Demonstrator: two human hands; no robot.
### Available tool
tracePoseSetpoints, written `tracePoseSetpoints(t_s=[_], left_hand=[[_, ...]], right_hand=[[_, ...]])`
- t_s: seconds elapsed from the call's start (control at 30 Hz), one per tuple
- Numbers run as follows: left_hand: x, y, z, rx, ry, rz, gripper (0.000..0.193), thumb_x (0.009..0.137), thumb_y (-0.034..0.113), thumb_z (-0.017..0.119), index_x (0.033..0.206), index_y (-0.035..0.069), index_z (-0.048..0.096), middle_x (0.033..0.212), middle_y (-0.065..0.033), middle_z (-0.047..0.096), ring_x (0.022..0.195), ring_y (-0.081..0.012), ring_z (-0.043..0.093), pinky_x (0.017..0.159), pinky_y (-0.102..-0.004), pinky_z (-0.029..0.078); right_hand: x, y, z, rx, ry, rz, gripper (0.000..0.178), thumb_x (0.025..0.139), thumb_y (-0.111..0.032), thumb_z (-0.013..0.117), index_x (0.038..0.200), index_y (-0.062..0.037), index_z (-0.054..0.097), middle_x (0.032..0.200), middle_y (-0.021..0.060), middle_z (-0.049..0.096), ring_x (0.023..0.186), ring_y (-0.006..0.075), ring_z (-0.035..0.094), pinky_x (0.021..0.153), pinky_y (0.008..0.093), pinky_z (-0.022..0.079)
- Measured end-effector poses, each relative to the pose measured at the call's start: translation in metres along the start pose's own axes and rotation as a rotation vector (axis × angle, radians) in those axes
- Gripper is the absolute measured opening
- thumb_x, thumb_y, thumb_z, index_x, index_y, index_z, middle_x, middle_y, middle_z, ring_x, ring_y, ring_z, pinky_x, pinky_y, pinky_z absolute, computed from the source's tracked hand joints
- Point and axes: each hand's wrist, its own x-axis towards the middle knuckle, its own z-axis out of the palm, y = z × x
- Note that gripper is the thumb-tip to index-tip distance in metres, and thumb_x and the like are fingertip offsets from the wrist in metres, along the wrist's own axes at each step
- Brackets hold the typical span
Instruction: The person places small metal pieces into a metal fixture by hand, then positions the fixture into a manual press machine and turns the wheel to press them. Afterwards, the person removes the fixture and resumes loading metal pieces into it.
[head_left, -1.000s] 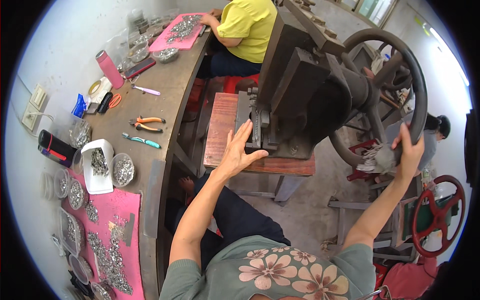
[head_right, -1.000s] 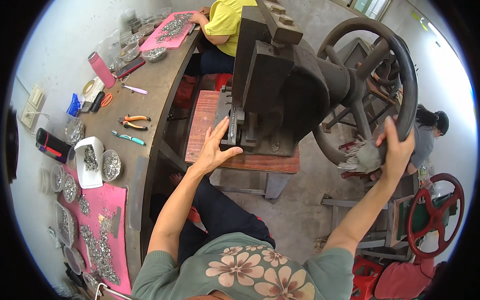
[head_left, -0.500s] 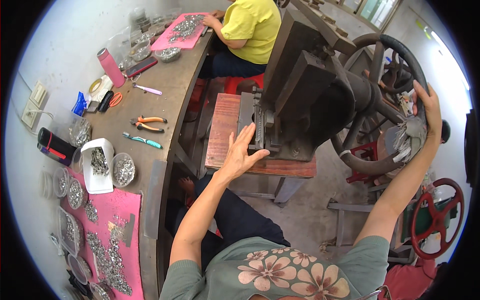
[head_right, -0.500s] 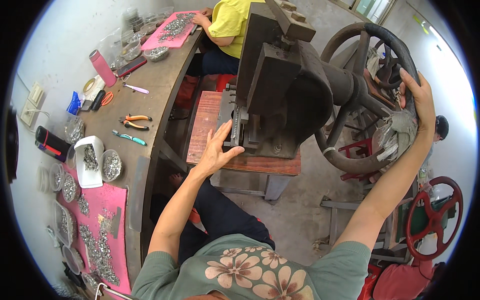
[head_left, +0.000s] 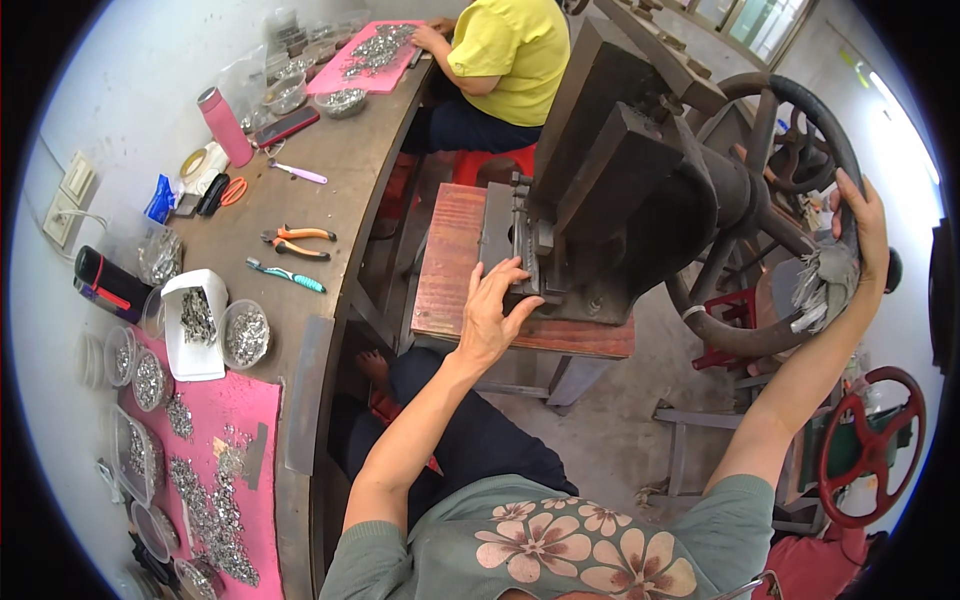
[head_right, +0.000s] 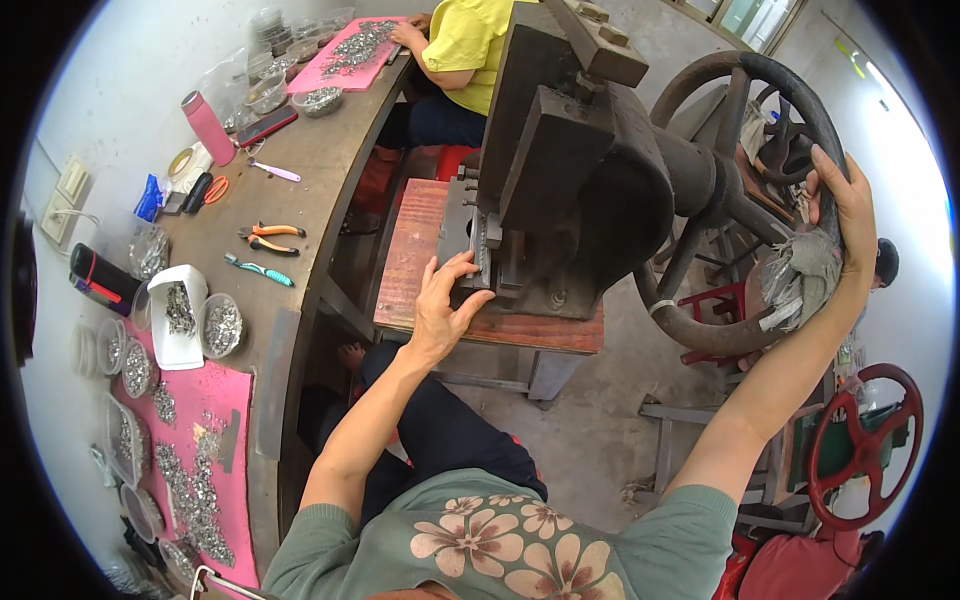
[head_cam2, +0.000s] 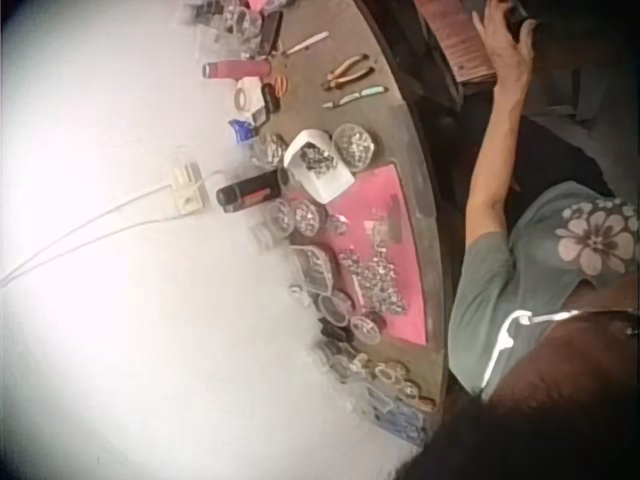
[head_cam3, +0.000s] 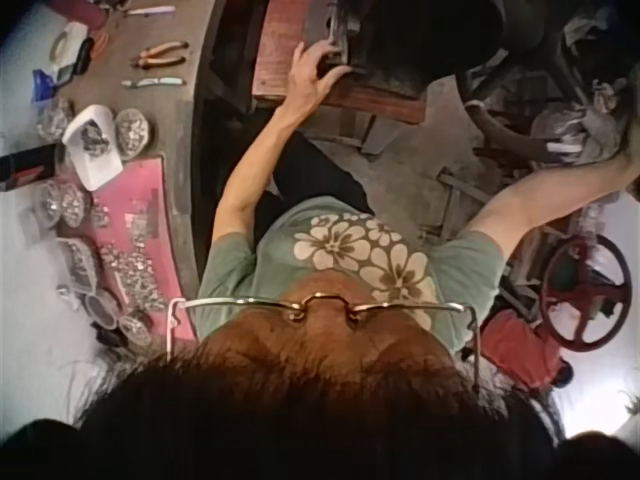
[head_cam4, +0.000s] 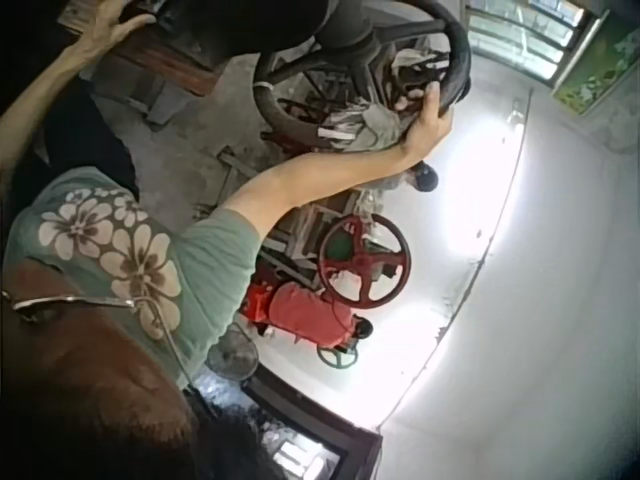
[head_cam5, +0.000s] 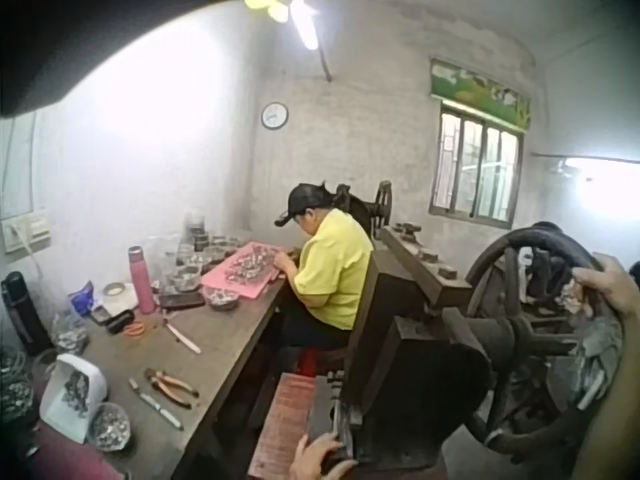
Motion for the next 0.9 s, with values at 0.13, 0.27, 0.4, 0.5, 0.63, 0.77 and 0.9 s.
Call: tracePoseSetpoints(t_s=[0.13, 0.27, 0.4, 0.5, 0.63, 0.77, 0.9], left_hand=[[-0.002, -0.002, 0.003, -0.032, 0.037, 0.016, 0.037, 0.084, 0.017, 0.081, 0.115, 0.005, 0.063, 0.127, -0.0172, 0.067, 0.124, -0.0340, 0.061, 0.113, -0.0560, 0.036], [-0.002, -0.002, 0.003, -0.023, 0.033, 0.050, 0.032, 0.085, 0.015, 0.080, 0.111, 0.005, 0.065, 0.124, -0.0172, 0.068, 0.122, -0.0340, 0.062, 0.111, -0.0555, 0.038], [-0.003, 0.001, 0.000, -0.035, 0.035, 0.020, 0.037, 0.084, 0.017, 0.081, 0.114, 0.005, 0.064, 0.127, -0.0173, 0.067, 0.123, -0.0347, 0.061, 0.112, -0.0558, 0.037], [-0.001, 0.005, -0.003, -0.079, 0.065, -0.047, 0.045, 0.084, 0.022, 0.083, 0.119, 0.005, 0.062, 0.131, -0.0174, 0.065, 0.127, -0.0355, 0.059, 0.115, -0.0560, 0.032], [0.002, 0.003, -0.006, 0.022, 0.039, -0.028, 0.049, 0.084, 0.026, 0.082, 0.124, 0.005, 0.062, 0.133, -0.0168, 0.064, 0.131, -0.0358, 0.056, 0.118, -0.0560, 0.027], [-0.003, -0.002, -0.003, 0.035, 0.029, 0.029, 0.038, 0.085, 0.021, 0.081, 0.116, 0.007, 0.067, 0.130, -0.0143, 0.066, 0.130, -0.0348, 0.057, 0.117, -0.0564, 0.028], [-0.004, -0.002, 0.000, 0.006, 0.050, 0.029, 0.031, 0.085, 0.019, 0.080, 0.112, 0.008, 0.069, 0.127, -0.0126, 0.067, 0.129, -0.0343, 0.058, 0.116, -0.0562, 0.029]], right_hand=[[0.002, 0.008, -0.006, 0.007, -0.018, 0.011, 0.038, 0.097, -0.042, 0.066, 0.095, -0.0049, 0.058, 0.074, 0.0013, 0.056, 0.048, 0.0065, 0.050, 0.046, 0.0205, 0.037], [-0.007, 0.002, 0.002, 0.026, -0.005, -0.004, 0.037, 0.097, -0.041, 0.067, 0.097, -0.0048, 0.058, 0.075, 0.0015, 0.057, 0.049, 0.0065, 0.050, 0.046, 0.0202, 0.037], [-0.013, -0.005, 0.006, 0.059, 0.002, 0.001, 0.034, 0.096, -0.035, 0.071, 0.095, -0.0043, 0.056, 0.073, 0.0028, 0.057, 0.048, 0.0078, 0.052, 0.046, 0.0226, 0.046], [-0.010, 0.000, 0.002, 0.053, -0.007, -0.007, 0.034, 0.096, -0.035, 0.070, 0.095, -0.0043, 0.056, 0.073, 0.0026, 0.057, 0.049, 0.0077, 0.052, 0.046, 0.0230, 0.047], [-0.010, 0.003, 0.002, 0.058, -0.012, -0.016, 0.035, 0.096, -0.035, 0.070, 0.095, -0.0041, 0.056, 0.074, 0.0028, 0.057, 0.049, 0.0078, 0.053, 0.045, 0.0241, 0.048], [-0.009, 0.006, 0.001, 0.044, -0.012, 0.027, 0.037, 0.097, -0.040, 0.067, 0.096, -0.0048, 0.059, 0.076, 0.0016, 0.057, 0.050, 0.0067, 0.051, 0.048, 0.0206, 0.037], [-0.003, 0.013, -0.007, 0.037, -0.016, 0.001, 0.036, 0.098, -0.040, 0.066, 0.096, -0.0050, 0.059, 0.077, 0.0014, 0.056, 0.050, 0.0068, 0.051, 0.047, 0.0210, 0.038]])
